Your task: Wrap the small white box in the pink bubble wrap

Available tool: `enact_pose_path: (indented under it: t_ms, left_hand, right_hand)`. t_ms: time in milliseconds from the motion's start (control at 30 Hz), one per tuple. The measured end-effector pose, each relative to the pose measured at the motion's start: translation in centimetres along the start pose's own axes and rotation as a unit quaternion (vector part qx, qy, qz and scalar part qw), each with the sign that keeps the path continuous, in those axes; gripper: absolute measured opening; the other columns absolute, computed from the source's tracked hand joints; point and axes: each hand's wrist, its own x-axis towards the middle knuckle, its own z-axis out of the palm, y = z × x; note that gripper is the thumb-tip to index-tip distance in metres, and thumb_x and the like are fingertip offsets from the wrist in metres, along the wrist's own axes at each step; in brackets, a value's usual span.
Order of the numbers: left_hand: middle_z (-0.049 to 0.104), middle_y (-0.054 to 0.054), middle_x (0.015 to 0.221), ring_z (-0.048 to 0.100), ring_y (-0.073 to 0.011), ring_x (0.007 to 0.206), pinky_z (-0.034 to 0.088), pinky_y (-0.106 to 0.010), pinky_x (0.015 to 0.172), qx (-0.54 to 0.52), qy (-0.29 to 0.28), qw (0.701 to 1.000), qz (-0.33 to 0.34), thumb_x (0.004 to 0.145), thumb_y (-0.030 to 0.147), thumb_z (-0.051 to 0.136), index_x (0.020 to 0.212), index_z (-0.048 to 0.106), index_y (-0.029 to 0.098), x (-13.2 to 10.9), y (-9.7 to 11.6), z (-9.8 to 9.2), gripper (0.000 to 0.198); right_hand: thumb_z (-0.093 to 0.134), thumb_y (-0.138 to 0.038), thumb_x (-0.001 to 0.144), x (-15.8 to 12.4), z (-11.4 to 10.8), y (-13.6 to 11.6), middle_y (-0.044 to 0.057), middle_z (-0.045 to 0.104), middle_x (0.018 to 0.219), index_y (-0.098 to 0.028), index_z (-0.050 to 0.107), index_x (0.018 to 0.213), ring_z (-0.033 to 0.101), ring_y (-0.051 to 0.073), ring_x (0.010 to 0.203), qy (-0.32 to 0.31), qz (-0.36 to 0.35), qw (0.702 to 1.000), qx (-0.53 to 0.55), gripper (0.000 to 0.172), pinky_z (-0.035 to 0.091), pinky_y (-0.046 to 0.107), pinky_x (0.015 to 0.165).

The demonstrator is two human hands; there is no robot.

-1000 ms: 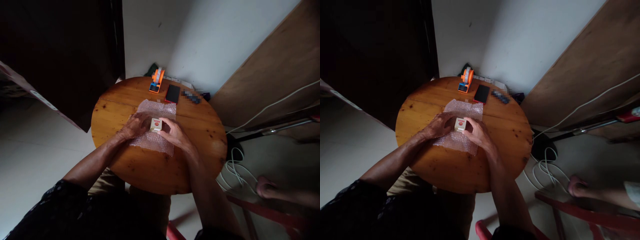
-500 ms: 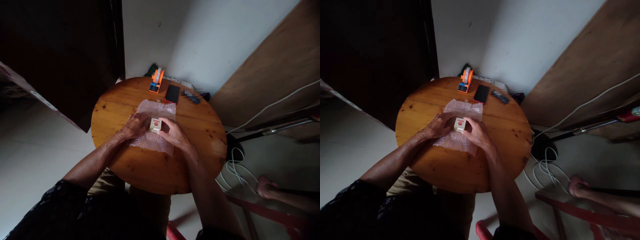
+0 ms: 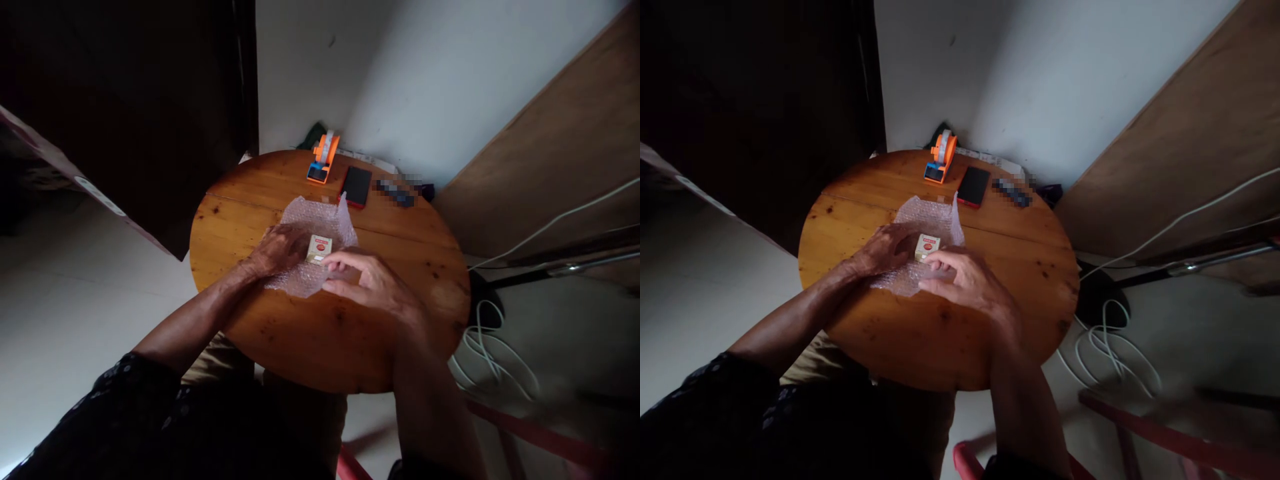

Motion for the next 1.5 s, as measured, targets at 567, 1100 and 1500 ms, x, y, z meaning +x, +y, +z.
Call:
enact_pose_path:
  t_ms: [567, 1100, 1500]
  left_hand:
    - [0.075, -0.01, 0.119, 0.067, -0.0282, 0.118, 0.049, -0.048, 0.109, -0.073, 0.083, 0.994, 0.02, 0.083, 0.027, 0.06, 0.107, 0.075, 0.018, 0.0, 0.5, -1.2, 0.031]
    - [0.073, -0.011, 0.124, 0.069, -0.0254, 0.113, 0.055, -0.041, 0.101, -0.159, 0.06, 0.985, -0.011, 0.082, 0.039, 0.074, 0.088, 0.07, 0.018, -0.3, 1.4, -0.8, 0.022]
    - [0.077, -0.012, 0.106, 0.071, -0.0176, 0.08, 0.058, -0.03, 0.069, -0.364, 0.037, 0.928, -0.073, 0.081, 0.043, 0.071, 0.072, 0.056, 0.017, 0.8, 0.8, 1.8, 0.031]
  right_hand:
    - [0.056, -0.021, 0.089, -0.2, 0.1, 0.6, 0.002, 0.068, 0.086, -0.026, 0.07, 0.078, 0.064, 0.02, 0.08, -0.014, -0.012, 0.997, -0.072, 0.018, 0.049, 0.036, 0.075]
    - [0.059, -0.026, 0.083, 1.7, 1.6, 2.5, 0.007, 0.075, 0.107, -0.021, 0.071, 0.087, 0.07, 0.021, 0.088, 0.189, 0.043, 0.981, -0.017, 0.014, 0.056, 0.033, 0.073]
    - [0.059, -0.032, 0.086, 2.2, 1.1, 3.4, 0.012, 0.075, 0.118, -0.021, 0.07, 0.09, 0.071, 0.028, 0.107, 0.103, 0.069, 0.992, 0.021, 0.016, 0.056, 0.045, 0.092]
